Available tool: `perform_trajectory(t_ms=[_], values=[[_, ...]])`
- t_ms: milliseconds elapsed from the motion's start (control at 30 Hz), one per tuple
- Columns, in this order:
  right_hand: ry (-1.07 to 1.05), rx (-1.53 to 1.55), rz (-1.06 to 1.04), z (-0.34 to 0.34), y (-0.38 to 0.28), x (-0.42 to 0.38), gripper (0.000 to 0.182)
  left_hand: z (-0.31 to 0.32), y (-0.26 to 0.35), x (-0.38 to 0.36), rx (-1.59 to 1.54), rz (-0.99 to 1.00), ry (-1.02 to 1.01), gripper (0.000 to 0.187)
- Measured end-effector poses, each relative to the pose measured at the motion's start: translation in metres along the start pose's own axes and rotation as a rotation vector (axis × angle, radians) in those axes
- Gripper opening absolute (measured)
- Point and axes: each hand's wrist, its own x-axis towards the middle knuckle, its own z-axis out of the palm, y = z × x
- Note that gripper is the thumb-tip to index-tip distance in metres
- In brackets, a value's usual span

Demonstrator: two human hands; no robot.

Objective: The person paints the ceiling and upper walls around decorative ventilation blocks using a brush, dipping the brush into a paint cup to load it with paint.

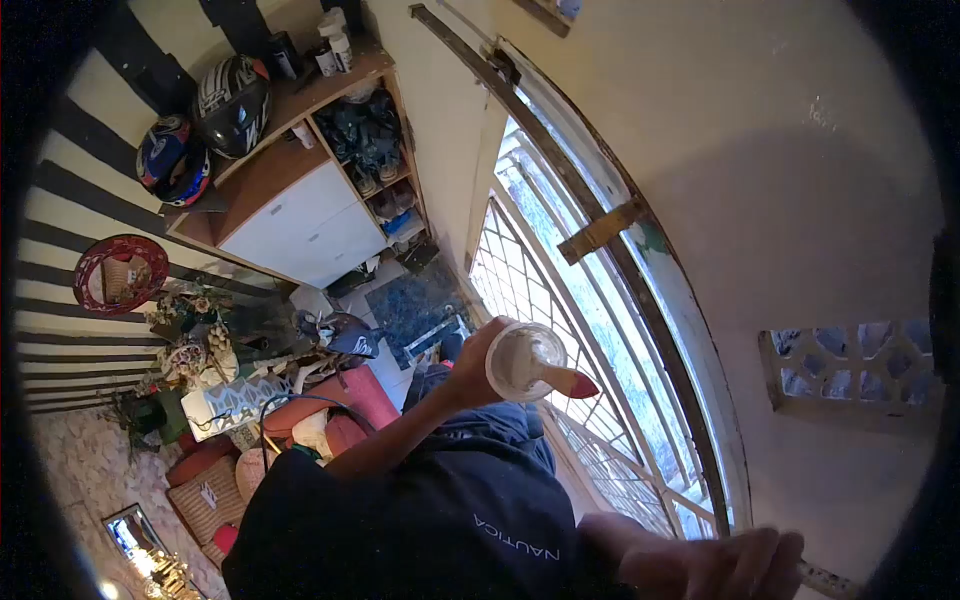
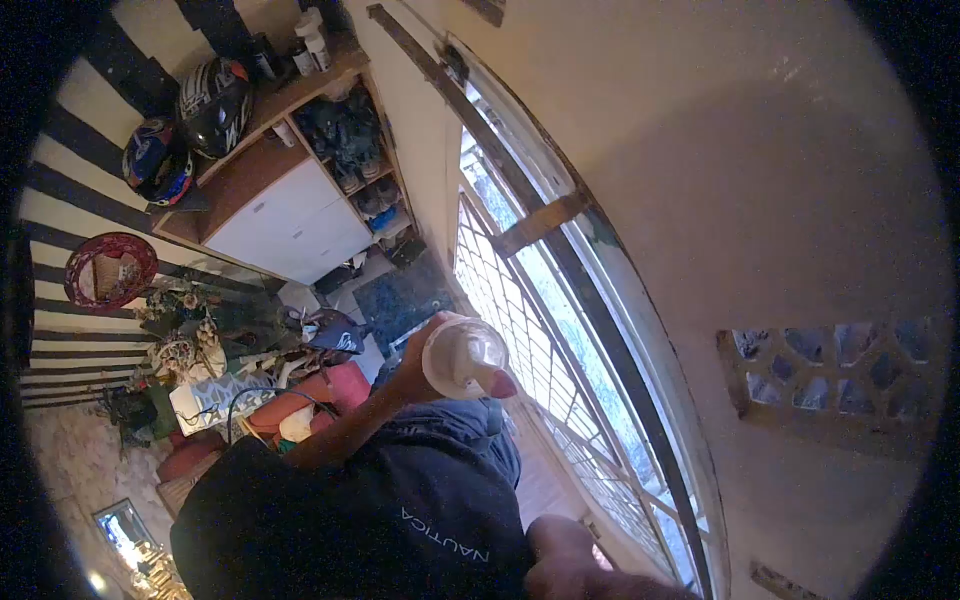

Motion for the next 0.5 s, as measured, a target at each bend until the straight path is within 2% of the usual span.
perform_trajectory(t_ms=[33,67,100,167,500], values=[[-0.101,-0.465,-0.230,-0.018,0.022,0.009,0.020,-0.002,0.002,0.001,-0.002,0.020,0.032,0.056],[-0.121,-0.789,-0.481,-0.036,0.044,0.018,0.022,-0.005,0.005,0.001,-0.003,0.040,0.064,0.056],[-0.087,-0.889,-0.472,-0.029,0.047,0.015,0.022,-0.008,0.007,0.001,0.008,0.044,0.082,0.056],[-0.086,-1.048,-0.433,-0.020,0.050,0.011,0.022,-0.012,0.008,0.001,0.051,-0.100,0.012,0.056],[-0.236,-1.247,-0.114,-0.042,0.020,0.005,0.021,-0.015,0.007,-0.004,0.101,-0.123,0.029,0.058]])
